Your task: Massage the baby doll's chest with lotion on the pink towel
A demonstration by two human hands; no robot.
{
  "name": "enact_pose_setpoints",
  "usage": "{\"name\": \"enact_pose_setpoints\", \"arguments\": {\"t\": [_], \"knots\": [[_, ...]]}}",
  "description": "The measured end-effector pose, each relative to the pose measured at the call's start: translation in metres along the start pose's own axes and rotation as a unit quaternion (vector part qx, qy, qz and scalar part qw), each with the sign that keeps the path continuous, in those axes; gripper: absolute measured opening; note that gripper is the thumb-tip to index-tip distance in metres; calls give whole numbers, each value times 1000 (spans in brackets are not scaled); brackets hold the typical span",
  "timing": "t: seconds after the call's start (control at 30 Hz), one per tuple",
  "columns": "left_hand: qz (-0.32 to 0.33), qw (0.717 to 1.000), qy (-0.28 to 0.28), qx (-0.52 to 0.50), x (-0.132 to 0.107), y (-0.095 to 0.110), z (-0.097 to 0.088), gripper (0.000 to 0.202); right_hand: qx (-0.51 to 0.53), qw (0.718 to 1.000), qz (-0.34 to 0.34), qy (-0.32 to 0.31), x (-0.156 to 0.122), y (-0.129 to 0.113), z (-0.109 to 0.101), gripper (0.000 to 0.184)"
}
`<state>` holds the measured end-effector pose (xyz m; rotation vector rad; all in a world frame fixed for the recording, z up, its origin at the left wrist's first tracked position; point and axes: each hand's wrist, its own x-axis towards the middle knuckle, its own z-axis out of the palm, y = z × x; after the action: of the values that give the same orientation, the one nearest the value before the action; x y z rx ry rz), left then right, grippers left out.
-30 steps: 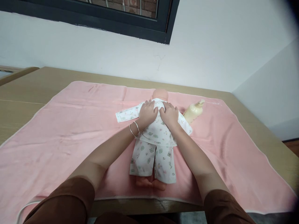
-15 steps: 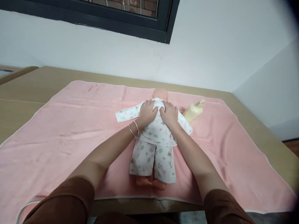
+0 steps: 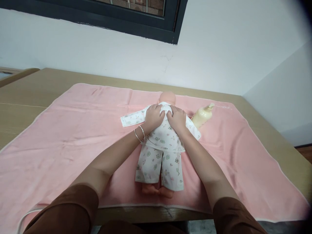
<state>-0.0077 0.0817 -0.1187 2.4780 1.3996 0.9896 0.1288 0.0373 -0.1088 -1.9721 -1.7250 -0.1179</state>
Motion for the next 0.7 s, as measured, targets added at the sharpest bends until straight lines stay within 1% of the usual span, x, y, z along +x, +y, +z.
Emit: {"name": "enact_pose_setpoints", "arguments": {"t": [0.23,0.37,0.47,0.6,0.7], "knots": [[8,998,-1,56,-2,5,-5,31,3,1000,0,19,1,-1,-1,40],[-2,998,6,64,-3,5,-5,30,-4,1000,9,28,-1,-3,-2,38],[-8,999,-6,40,-2,4,-4,31,-2,1000,9,17,-1,-3,-3,40],[11,999,-33,-1,0,1,-4,39,12,1000,-4,-7,1,0,-1,45],[28,999,-36,15,0,1,-5,39,9,1000,-13,-16,3,2,0,45]]}}
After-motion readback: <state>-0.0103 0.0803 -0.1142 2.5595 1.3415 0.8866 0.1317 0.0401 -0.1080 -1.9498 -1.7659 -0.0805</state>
